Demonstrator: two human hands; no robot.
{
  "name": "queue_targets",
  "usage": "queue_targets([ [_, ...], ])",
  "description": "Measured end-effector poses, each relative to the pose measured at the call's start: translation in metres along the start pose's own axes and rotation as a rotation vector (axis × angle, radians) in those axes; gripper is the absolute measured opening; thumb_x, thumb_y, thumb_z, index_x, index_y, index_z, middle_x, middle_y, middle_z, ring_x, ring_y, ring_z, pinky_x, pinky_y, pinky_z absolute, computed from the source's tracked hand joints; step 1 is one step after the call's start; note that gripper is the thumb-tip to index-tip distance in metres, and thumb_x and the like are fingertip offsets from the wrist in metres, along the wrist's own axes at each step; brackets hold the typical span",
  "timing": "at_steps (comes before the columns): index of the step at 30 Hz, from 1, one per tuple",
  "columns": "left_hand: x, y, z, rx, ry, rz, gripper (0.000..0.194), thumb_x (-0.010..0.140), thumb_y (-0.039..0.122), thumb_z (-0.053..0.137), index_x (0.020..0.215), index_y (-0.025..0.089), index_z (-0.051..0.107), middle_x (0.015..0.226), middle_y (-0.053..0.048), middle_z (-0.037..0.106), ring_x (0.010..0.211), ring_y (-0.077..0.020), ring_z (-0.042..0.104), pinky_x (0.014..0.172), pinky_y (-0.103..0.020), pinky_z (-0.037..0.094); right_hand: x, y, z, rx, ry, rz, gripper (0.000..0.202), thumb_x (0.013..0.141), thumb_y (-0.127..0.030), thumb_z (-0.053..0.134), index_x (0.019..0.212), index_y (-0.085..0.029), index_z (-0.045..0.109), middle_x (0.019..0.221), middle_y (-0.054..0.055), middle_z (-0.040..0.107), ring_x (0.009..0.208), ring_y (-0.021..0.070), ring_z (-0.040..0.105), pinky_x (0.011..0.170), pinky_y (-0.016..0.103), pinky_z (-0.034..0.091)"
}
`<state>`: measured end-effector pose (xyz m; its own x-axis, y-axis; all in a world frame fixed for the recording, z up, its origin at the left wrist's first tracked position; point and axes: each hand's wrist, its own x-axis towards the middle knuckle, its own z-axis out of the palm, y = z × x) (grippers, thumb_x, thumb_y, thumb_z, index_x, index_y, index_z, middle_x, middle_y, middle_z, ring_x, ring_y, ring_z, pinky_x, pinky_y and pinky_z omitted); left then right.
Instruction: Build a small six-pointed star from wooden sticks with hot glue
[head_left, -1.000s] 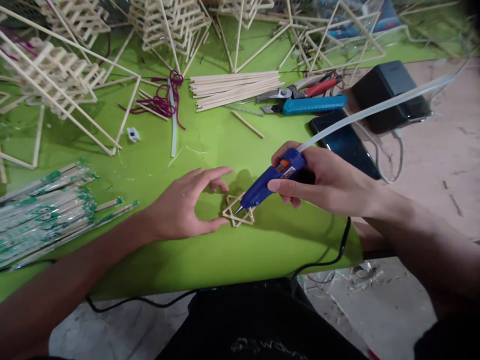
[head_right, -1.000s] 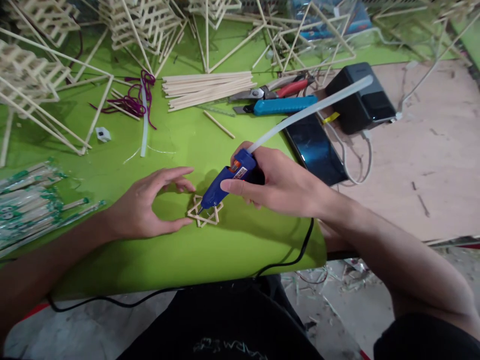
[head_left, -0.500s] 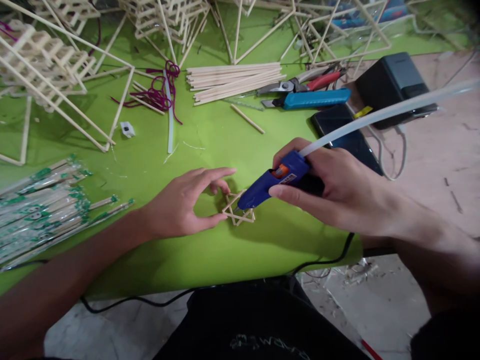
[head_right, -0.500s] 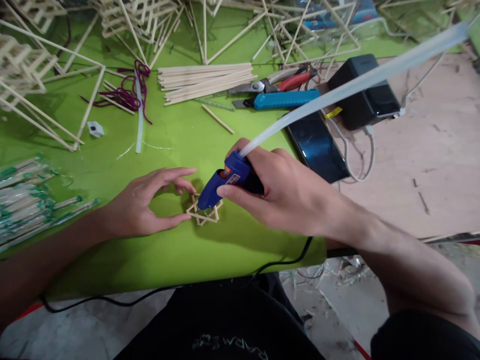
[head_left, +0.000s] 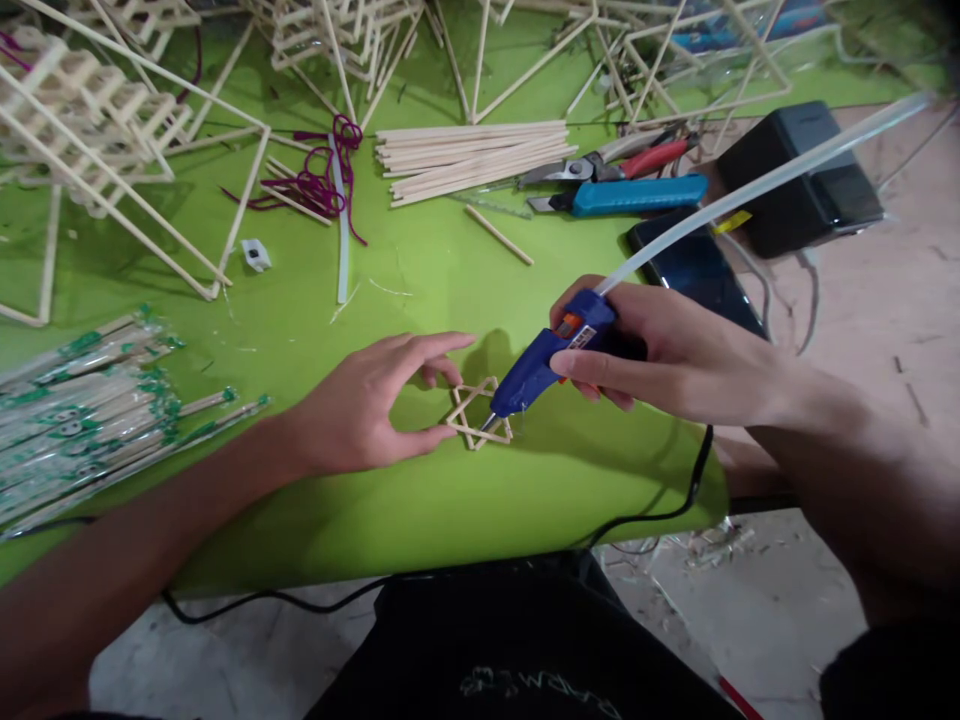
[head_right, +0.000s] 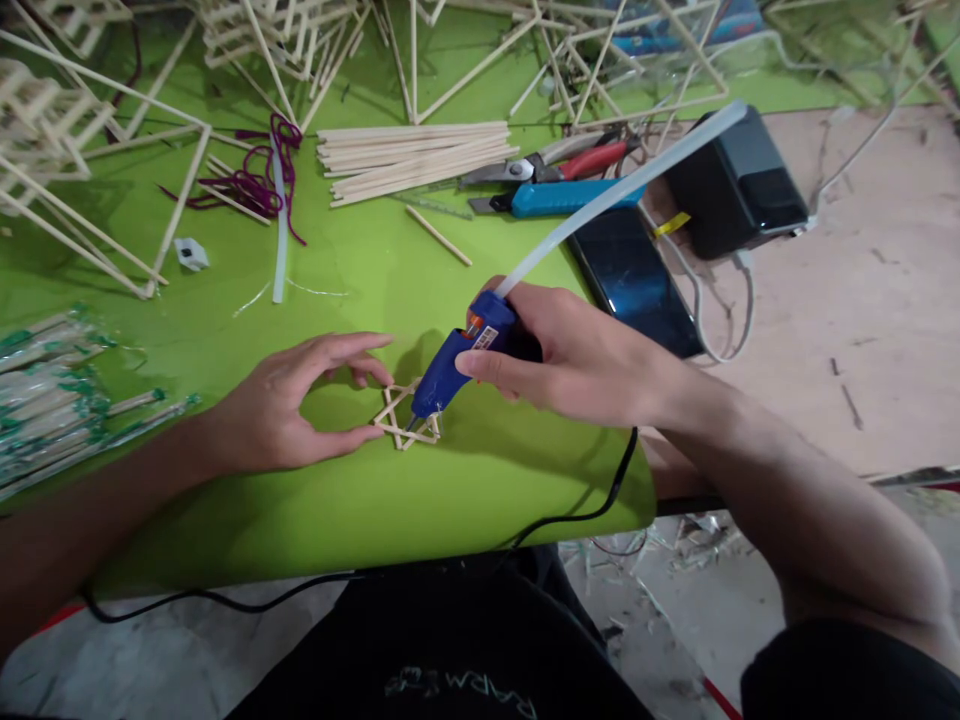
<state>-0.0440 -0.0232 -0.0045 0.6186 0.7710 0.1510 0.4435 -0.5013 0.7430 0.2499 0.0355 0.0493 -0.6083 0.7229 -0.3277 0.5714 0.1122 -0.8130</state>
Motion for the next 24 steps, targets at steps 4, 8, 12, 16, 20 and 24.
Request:
queue_targets([
  [4,0.0,0.0,0.001,0.006,0.006,0.005,0.077,0.084,0.03,0.079,0.15,0.023,0.039,0.115,-0.006,0.071,0.097,-0.0163,0.066,0.093,-0.033,0.058,0.004,0.003,0.003,0.077,-0.005,0.012,0.036,0.084,-0.052,0.074,0.091,-0.021,0.055,0.061,-0.004,0.061,0.048,0.0103,0.053,0.041,0.025,0.036],
  [8,0.0,-0.001,0.001,-0.011,0.008,-0.003,0.078,0.083,0.029,0.08,0.15,0.022,0.039,0.117,-0.006,0.07,0.099,-0.0167,0.066,0.095,-0.035,0.058,0.006,0.002,0.005,0.094,0.001,0.005,0.035,0.085,-0.051,0.074,0.09,-0.022,0.054,0.061,-0.004,0.06,0.049,0.0106,0.053,0.042,0.026,0.036],
  [12,0.0,-0.001,0.001,-0.024,0.007,0.0,0.079,0.082,0.028,0.081,0.149,0.021,0.039,0.117,-0.006,0.07,0.101,-0.016,0.067,0.098,-0.034,0.057,0.004,0.0,0.011,0.055,0.056,-0.041,0.034,0.086,-0.047,0.074,0.096,-0.021,0.055,0.063,-0.003,0.061,0.051,0.0111,0.054,0.043,0.026,0.036],
  [16,0.0,-0.002,0.001,-0.043,-0.003,-0.019,0.082,0.082,0.028,0.082,0.151,0.021,0.037,0.116,-0.005,0.071,0.103,-0.016,0.067,0.102,-0.035,0.056,0.003,-0.003,0.016,0.032,0.073,-0.057,0.035,0.086,-0.046,0.075,0.1,-0.021,0.055,0.061,-0.005,0.059,0.047,0.0099,0.052,0.039,0.024,0.035],
  [20,0.0,-0.002,0.001,-0.08,-0.007,-0.05,0.085,0.082,0.031,0.082,0.151,0.023,0.035,0.115,-0.004,0.071,0.098,-0.0147,0.067,0.099,-0.034,0.057,0.0,-0.002,0.009,0.239,0.077,-0.068,0.033,0.089,-0.045,0.072,0.103,-0.021,0.053,0.062,-0.005,0.062,0.044,0.0087,0.052,0.037,0.022,0.039],
  [24,0.001,-0.001,-0.001,-0.079,-0.012,-0.054,0.083,0.082,0.031,0.082,0.151,0.023,0.035,0.115,-0.004,0.071,0.097,-0.0143,0.067,0.096,-0.031,0.058,0.0,0.002,-0.002,0.189,0.066,-0.077,0.031,0.089,-0.042,0.072,0.101,-0.019,0.054,0.062,-0.004,0.061,0.044,0.0068,0.051,0.036,0.019,0.039],
])
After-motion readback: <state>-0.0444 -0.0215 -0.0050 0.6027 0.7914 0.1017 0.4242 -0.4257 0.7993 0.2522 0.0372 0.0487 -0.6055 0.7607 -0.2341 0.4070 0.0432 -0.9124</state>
